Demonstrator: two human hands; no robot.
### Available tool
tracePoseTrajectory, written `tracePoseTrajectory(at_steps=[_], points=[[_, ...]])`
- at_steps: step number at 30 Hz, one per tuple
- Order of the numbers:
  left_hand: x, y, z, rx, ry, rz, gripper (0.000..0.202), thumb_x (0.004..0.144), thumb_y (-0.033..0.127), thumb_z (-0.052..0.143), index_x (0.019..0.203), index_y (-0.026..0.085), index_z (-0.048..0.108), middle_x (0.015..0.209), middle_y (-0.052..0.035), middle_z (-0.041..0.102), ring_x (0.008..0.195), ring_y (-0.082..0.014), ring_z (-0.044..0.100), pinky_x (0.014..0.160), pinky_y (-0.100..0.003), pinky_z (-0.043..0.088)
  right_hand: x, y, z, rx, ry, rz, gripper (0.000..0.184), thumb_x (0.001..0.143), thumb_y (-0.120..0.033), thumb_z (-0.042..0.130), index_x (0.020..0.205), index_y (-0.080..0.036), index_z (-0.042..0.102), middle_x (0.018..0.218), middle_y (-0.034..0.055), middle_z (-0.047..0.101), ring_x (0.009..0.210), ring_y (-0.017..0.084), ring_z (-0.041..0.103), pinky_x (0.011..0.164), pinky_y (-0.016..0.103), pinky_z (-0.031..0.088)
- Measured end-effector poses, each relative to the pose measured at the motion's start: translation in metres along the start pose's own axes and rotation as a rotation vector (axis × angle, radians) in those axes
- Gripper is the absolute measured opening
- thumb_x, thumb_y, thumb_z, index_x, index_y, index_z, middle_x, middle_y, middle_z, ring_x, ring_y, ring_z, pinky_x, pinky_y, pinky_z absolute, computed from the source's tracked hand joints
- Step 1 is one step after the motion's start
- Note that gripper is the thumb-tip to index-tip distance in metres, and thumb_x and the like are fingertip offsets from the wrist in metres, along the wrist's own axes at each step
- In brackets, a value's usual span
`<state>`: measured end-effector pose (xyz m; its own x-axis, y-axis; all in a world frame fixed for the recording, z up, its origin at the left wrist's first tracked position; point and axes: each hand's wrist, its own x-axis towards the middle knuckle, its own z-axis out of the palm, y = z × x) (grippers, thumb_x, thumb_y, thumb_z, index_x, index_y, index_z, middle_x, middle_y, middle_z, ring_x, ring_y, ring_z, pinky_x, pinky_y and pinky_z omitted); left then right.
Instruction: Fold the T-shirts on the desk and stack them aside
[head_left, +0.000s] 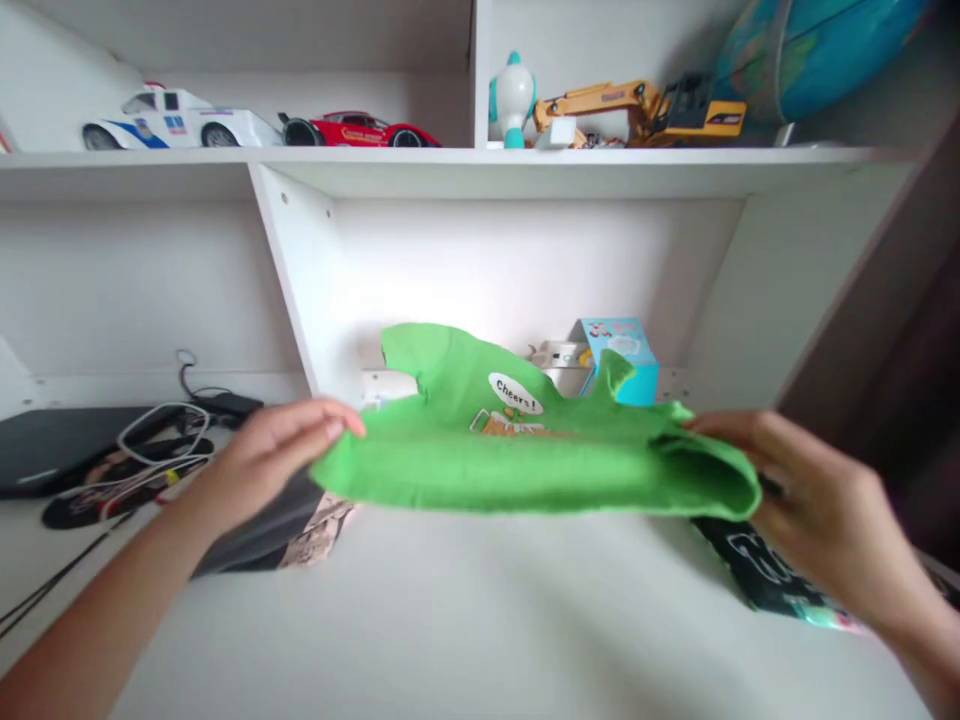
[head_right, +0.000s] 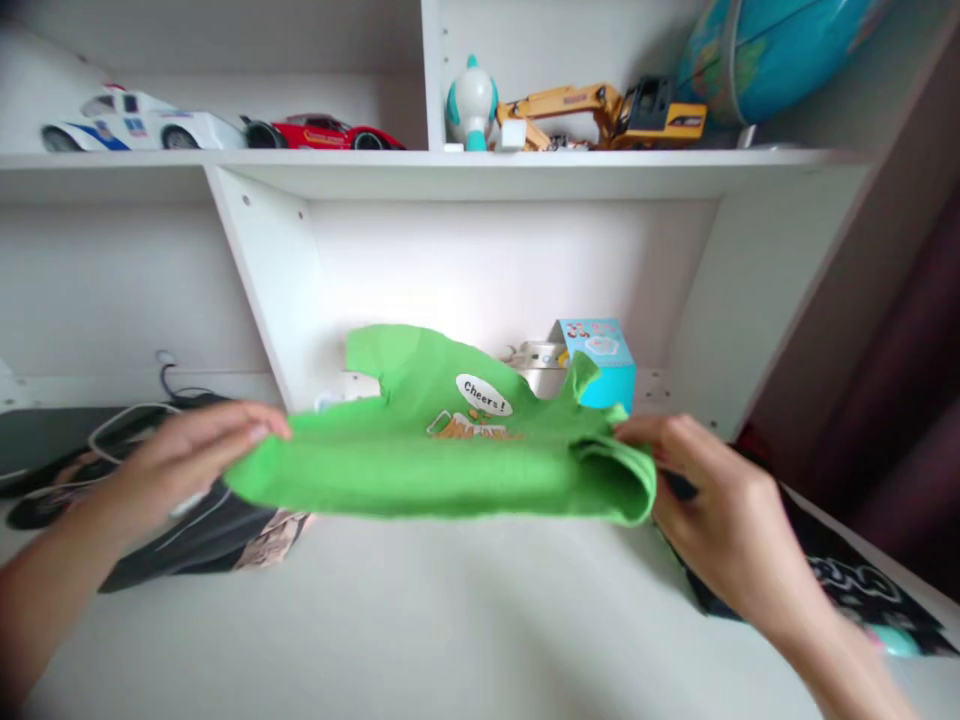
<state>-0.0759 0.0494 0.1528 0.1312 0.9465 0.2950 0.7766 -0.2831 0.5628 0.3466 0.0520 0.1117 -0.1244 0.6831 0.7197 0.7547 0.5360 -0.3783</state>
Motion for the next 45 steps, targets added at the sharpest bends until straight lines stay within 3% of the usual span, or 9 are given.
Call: tracePoseTrajectory(at_steps=[3,5,12,18,22,26,29,35,45], points=[[-0.035,-0.031,0.039,0.04,-0.601,-0.002,0.033,0.085,0.048,0.045,0.105,0.03,0.064,0.088,0.001,0.07,0.083,-0.0206,0.064,0.074,-0.03,0.049,-0.063,0.053,0.022,-0.008,-0.388,0.06,0.021,0.085,-0.031,0.045,0.102,-0.035,0.057,0.093,0.0027,0.067,0.077,0.019,0.067,0.065,0.03,0.056],[-0.041,-0.038,0.057,0.099,-0.752,0.031,0.03,0.085,0.043,0.048,0.107,0.031,0.065,0.091,0.0012,0.071,0.086,-0.0199,0.064,0.079,-0.028,0.047,-0.086,0.078,0.03,-0.032,-0.488,0.116,0.022,0.088,-0.03,0.042,0.102,-0.031,0.058,0.09,0.0032,0.069,0.076,0.018,0.068,0.066,0.028,0.056],[0.042,-0.027,0.139,-0.019,-0.506,0.249,0.035,0.091,0.038,0.042,0.115,0.022,0.06,0.115,-0.0043,0.066,0.103,-0.0175,0.061,0.09,-0.028,0.044,-0.059,0.05,0.078,-0.105,-0.58,0.029,0.034,0.094,-0.034,0.031,0.112,-0.021,0.057,0.119,0.0079,0.061,0.108,0.018,0.059,0.094,0.032,0.048],[0.104,-0.056,0.226,0.244,-0.434,0.11,0.063,0.09,0.05,0.036,0.142,0.015,0.029,0.152,-0.0147,0.016,0.139,-0.0306,0.012,0.111,-0.047,0.018,-0.061,0.039,0.132,-0.294,-0.762,0.027,0.046,0.084,-0.032,0.052,0.127,-0.016,0.054,0.133,0.0144,0.05,0.123,0.032,0.046,0.099,0.048,0.043],[0.108,-0.078,0.219,0.295,-0.472,0.02,0.076,0.082,0.067,0.036,0.143,0.023,0.029,0.151,-0.0162,0.015,0.136,-0.0422,0.01,0.104,-0.061,0.021,-0.124,0.093,0.1,-0.362,-0.664,-0.031,0.04,0.081,-0.032,0.055,0.118,-0.021,0.062,0.114,0.0105,0.065,0.102,0.028,0.063,0.082,0.037,0.056],[0.111,-0.088,0.202,0.326,-0.468,0.062,0.063,0.081,0.057,0.049,0.133,0.022,0.047,0.14,-0.0143,0.043,0.129,-0.0341,0.039,0.103,-0.048,0.034,-0.167,0.136,0.061,-0.338,-0.452,-0.199,0.024,0.083,-0.034,0.054,0.101,-0.04,0.068,0.106,-0.003,0.069,0.095,0.022,0.067,0.083,0.032,0.055],[0.116,-0.092,0.208,0.329,-0.332,0.067,0.054,0.091,0.048,0.034,0.133,0.017,0.045,0.141,-0.0132,0.044,0.131,-0.0272,0.037,0.108,-0.044,0.028,-0.132,0.125,0.066,-0.312,-0.59,-0.059,0.026,0.085,-0.038,0.049,0.103,-0.037,0.068,0.111,-0.0017,0.067,0.1,0.025,0.064,0.085,0.037,0.053],[0.107,-0.129,0.214,0.322,-0.143,0.065,0.05,0.092,0.046,0.03,0.131,0.018,0.048,0.145,-0.0116,0.036,0.135,-0.0245,0.029,0.11,-0.043,0.026,-0.031,0.065,0.131,-0.206,-0.855,0.109,0.038,0.088,-0.03,0.041,0.12,-0.022,0.059,0.119,0.0088,0.063,0.108,0.026,0.06,0.09,0.038,0.05],[0.046,-0.223,0.15,0.347,0.143,-0.024,0.045,0.087,0.04,0.036,0.116,0.013,0.057,0.121,-0.0158,0.059,0.115,-0.028,0.054,0.099,-0.046,0.041,-0.028,0.072,0.139,-0.12,-0.966,0.15,0.038,0.087,-0.03,0.042,0.118,-0.018,0.06,0.112,0.0136,0.064,0.104,0.028,0.061,0.086,0.039,0.048]])
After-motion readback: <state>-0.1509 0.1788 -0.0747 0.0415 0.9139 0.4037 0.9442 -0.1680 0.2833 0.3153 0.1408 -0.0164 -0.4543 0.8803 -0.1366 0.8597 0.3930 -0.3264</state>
